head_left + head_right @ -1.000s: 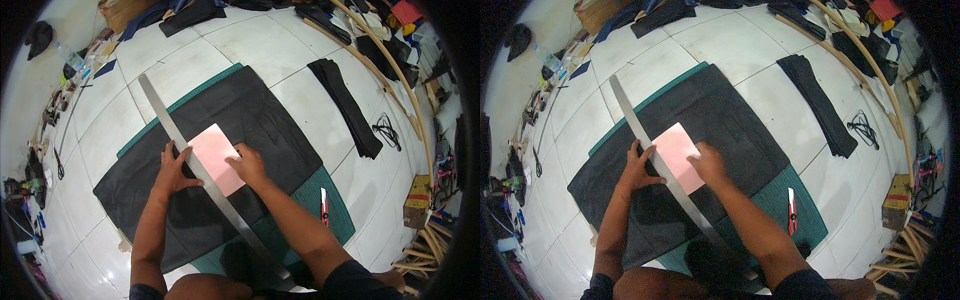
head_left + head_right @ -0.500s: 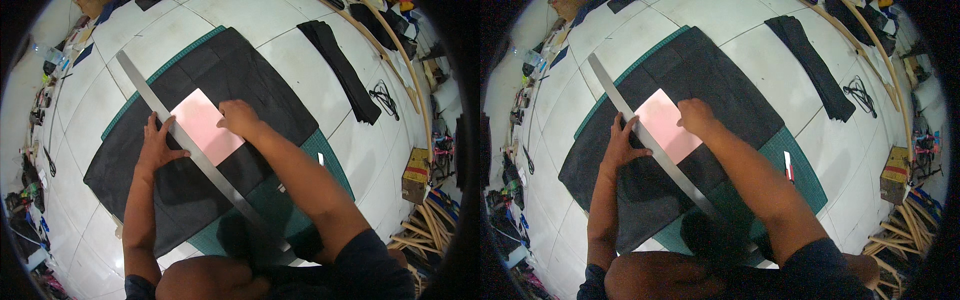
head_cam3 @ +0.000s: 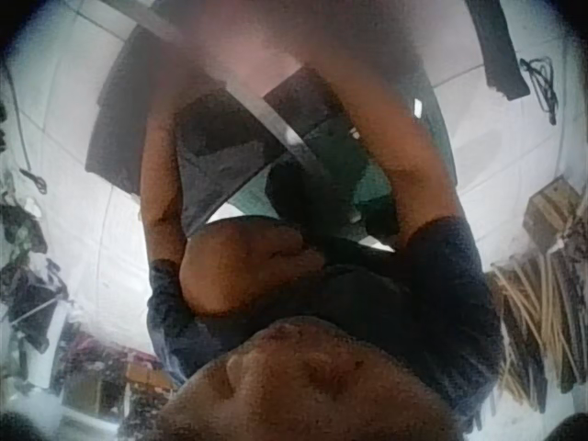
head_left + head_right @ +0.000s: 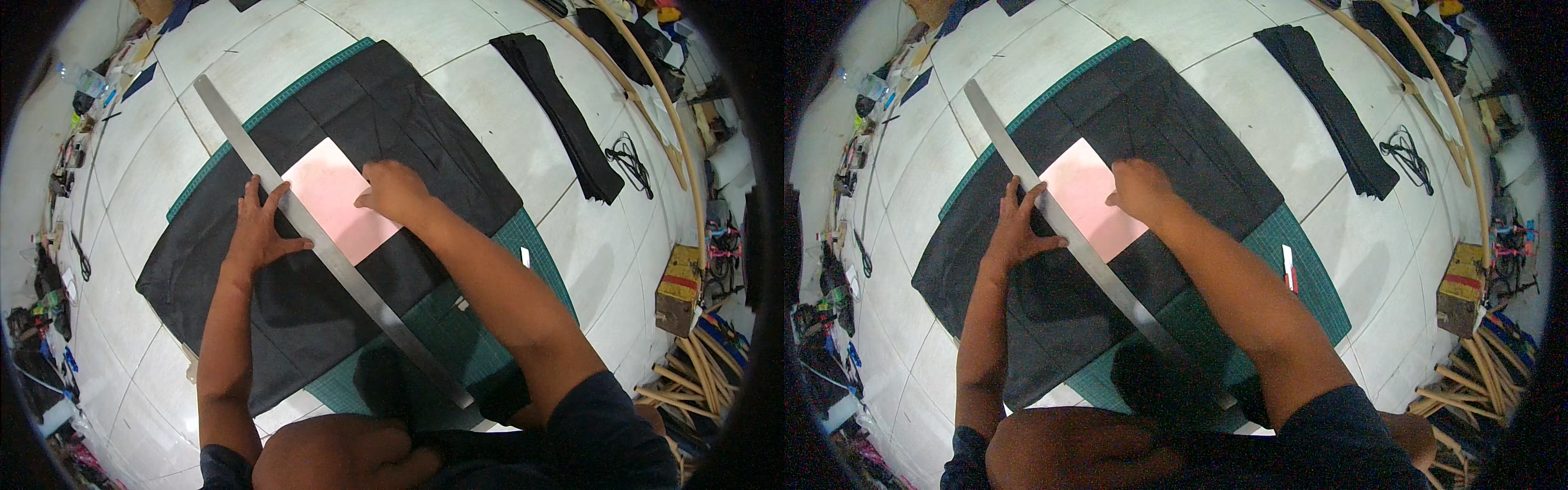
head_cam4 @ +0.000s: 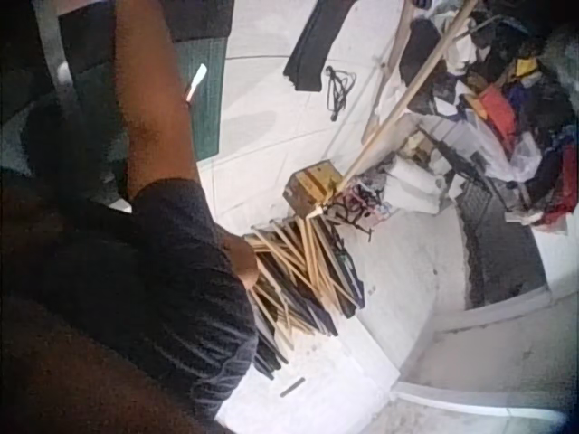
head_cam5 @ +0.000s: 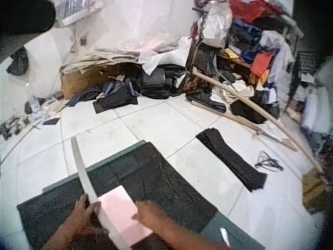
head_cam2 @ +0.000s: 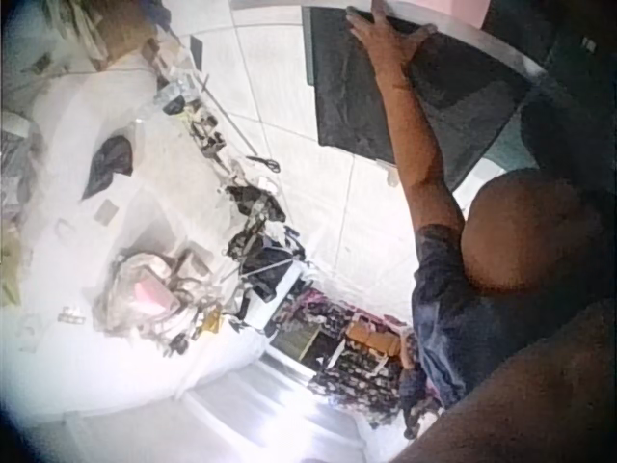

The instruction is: The person aligns a ruler on black fabric over a cutting mat and cuts it into a rectangular piece using a utility knife.

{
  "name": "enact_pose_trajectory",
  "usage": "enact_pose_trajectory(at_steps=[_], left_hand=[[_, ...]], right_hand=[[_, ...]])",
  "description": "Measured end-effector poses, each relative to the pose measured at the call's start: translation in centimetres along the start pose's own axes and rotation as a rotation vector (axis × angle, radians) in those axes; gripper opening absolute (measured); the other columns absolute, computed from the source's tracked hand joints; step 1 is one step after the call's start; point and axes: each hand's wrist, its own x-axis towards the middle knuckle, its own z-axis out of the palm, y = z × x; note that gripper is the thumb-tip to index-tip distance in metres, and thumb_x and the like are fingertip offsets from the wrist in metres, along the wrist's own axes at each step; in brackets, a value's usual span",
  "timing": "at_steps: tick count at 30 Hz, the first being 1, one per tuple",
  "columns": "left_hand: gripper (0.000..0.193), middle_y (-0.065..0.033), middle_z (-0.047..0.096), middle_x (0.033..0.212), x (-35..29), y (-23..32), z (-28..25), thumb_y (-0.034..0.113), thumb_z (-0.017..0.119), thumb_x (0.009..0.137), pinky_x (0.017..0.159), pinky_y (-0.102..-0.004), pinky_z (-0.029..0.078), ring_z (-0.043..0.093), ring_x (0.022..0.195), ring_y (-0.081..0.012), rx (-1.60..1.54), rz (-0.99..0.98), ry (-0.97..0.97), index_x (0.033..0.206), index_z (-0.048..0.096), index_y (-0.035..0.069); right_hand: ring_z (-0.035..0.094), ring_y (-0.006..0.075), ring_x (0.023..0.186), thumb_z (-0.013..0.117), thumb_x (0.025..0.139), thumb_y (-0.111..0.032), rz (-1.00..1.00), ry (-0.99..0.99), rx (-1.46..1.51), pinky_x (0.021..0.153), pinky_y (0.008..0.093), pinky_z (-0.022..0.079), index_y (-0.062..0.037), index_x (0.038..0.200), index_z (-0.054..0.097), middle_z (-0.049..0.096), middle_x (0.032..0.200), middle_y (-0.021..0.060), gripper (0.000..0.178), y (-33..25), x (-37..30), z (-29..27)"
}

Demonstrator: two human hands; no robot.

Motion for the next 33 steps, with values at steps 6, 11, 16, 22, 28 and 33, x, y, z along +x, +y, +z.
enact_pose_trajectory(at_steps=[6, 11, 16, 22, 28, 33], left_hand=[[0.118, -0.03, 0.018, 0.161, -0.2, -0.4, 0.0, 0.042, 0.1, 0.044, 0.12, -0.0596, 0.027, 0.024, 0.147, -0.0513, -0.063, -0.027, -0.007, 0.148, 0.048, 0.026], [0.117, -0.0298, 0.019, 0.161, 0.0, 0.1, 0.0, 0.041, 0.1, 0.045, 0.12, -0.0591, 0.027, 0.026, 0.146, -0.0511, -0.031, 0.001, 0.004, 0.148, 0.047, 0.026], [0.118, -0.0292, 0.019, 0.161, -0.1, -0.5, 0.4, 0.041, 0.1, 0.044, 0.122, -0.0588, 0.023, 0.027, 0.147, -0.0498, -0.095, -0.006, 0.007, 0.148, 0.047, 0.025], [0.115, -0.0289, 0.019, 0.161, -0.1, 0.0, 0.3, 0.043, 0.099, 0.047, 0.118, -0.0579, 0.033, 0.028, 0.145, -0.051, 0.001, 0.007, 0.027, 0.148, 0.048, 0.025], [0.118, -0.0287, 0.018, 0.161, -0.1, -0.1, 0.1, 0.044, 0.1, 0.044, 0.117, -0.0575, 0.036, 0.028, 0.144, -0.0512, -0.029, -0.008, 0.007, 0.149, 0.047, 0.025], [0.118, -0.0296, 0.018, 0.16, 0.0, -0.2, 0.0, 0.047, 0.099, 0.046, 0.116, -0.0584, 0.036, 0.028, 0.144, -0.0525, -0.019, -0.002, 0.007, 0.149, 0.048, 0.022]], right_hand=[[0.067, 0.0358, 0.088, 0.078, 0.085, -0.028, 0.01, 0.023, 0.205, 0.074, 0.0467, 0.054, -0.0028, 0.102, 0.06, 0.064, 0.098, 0.0162, 0.035, -2.7, -13.0, 1.4], [0.066, 0.0363, 0.088, 0.083, 0.08, -0.033, 0.12, -0.124, 0.181, 0.077, 0.0474, 0.056, -0.0017, 0.111, 0.057, 0.064, 0.1, 0.0165, 0.051, -1.8, -24.4, 6.6], [0.065, 0.0354, 0.089, 0.086, 0.076, -0.032, 0.061, -0.061, 0.163, 0.076, 0.0484, 0.054, -0.0007, 0.109, 0.058, 0.063, 0.097, 0.0173, 0.053, -1.7, -25.8, 7.9], [0.064, 0.0329, 0.085, 0.088, 0.073, -0.028, -0.006, 0.111, 0.205, 0.074, 0.0452, 0.05, -0.0016, 0.101, 0.062, 0.063, 0.088, 0.0147, 0.046, -1.5, -26.4, 9.1], [0.063, 0.031, 0.083, 0.088, 0.073, -0.025, -0.047, 0.144, 0.191, 0.072, 0.0453, 0.049, -0.002, 0.1, 0.062, 0.063, 0.087, 0.014, 0.044, -1.1, -26.5, 9.3], [0.062, 0.0301, 0.094, 0.079, 0.083, -0.028, 0.053, -0.086, 0.096, 0.077, 0.0444, 0.048, -0.0036, 0.114, 0.062, 0.062, 0.104, 0.0156, 0.043, -2.6, -24.6, 5.7]])
